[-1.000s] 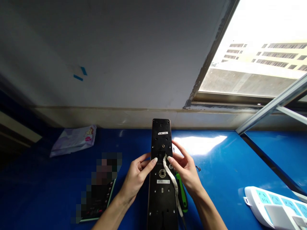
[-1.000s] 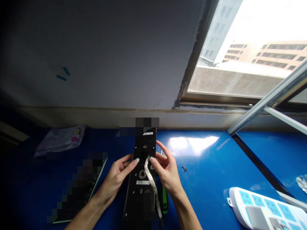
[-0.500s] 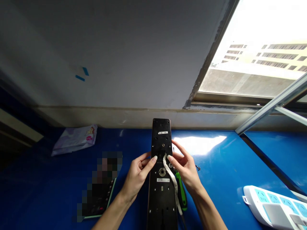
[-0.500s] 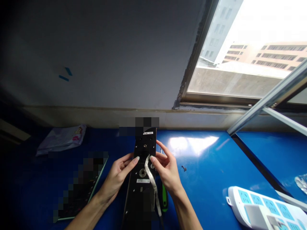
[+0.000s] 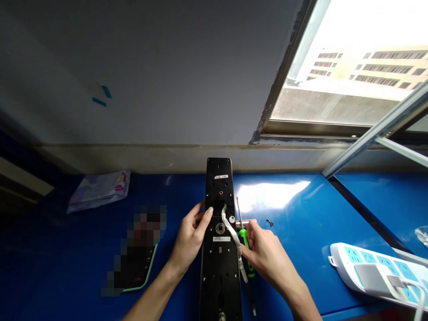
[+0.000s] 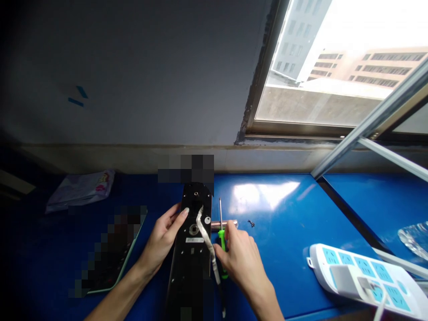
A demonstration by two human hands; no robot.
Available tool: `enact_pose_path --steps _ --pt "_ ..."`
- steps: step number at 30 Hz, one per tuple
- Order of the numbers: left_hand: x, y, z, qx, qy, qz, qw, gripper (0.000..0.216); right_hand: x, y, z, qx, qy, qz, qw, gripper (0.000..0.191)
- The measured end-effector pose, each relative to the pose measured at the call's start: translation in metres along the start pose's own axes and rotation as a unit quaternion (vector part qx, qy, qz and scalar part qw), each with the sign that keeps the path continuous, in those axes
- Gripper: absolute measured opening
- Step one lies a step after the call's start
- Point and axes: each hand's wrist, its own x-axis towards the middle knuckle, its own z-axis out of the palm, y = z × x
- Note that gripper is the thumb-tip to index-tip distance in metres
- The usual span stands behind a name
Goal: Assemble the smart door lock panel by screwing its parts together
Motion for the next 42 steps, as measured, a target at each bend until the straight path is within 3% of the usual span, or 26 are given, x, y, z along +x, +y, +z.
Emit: enact_pose_path --steps 3,6,9,11,14,17,21,23,30,42 --pt "-0.001 0.004 0.002 0.103 0.064 0.094 0.988 0.055 0.0 -0.001 0.003 -0.011 0.009 -0.018 1.0 0.023" --pt "-0.006 0.019 0.007 0.262 0.133 0.251 0.922 0.038 0.005 -0.006 -0.017 0.002 0.048 -0.037 0.998 0.007" --pt "-0.008 0.043 0.02 0.336 0.097 0.352 0.868 0.021 0.01 -0.012 -0.051 0.028 0.106 -0.061 0.992 0.019" --pt "-0.005 0.059 0.033 0.34 0.021 0.385 0.858 0.021 0.012 -0.016 -0.072 0.039 0.169 -0.069 0.982 0.026" --pt "0.007 0.077 0.055 0.391 -0.12 0.365 0.837 0.025 0.013 -0.019 -0.092 0.068 0.289 -0.092 0.951 0.033" --pt "0.026 0.087 0.079 0.5 -0.232 0.315 0.773 0.028 0.013 -0.018 -0.104 0.108 0.389 -0.121 0.907 0.039" --pt "0.05 0.081 0.106 0.634 -0.326 0.28 0.643 0.026 0.008 -0.01 -0.115 0.02 0.414 -0.107 0.904 0.033" --pt "0.06 0.072 0.115 0.65 -0.351 0.274 0.616 0.025 0.006 -0.004 -0.118 -0.024 0.39 -0.104 0.915 0.028" --pt "0.07 0.042 0.124 0.668 -0.405 0.252 0.571 0.037 0.001 0.01 -0.115 -0.014 0.352 -0.104 0.93 0.022" --pt "0.067 0.038 0.124 0.665 -0.419 0.254 0.564 0.03 0.007 0.014 -0.111 -0.002 0.334 -0.109 0.936 0.02"
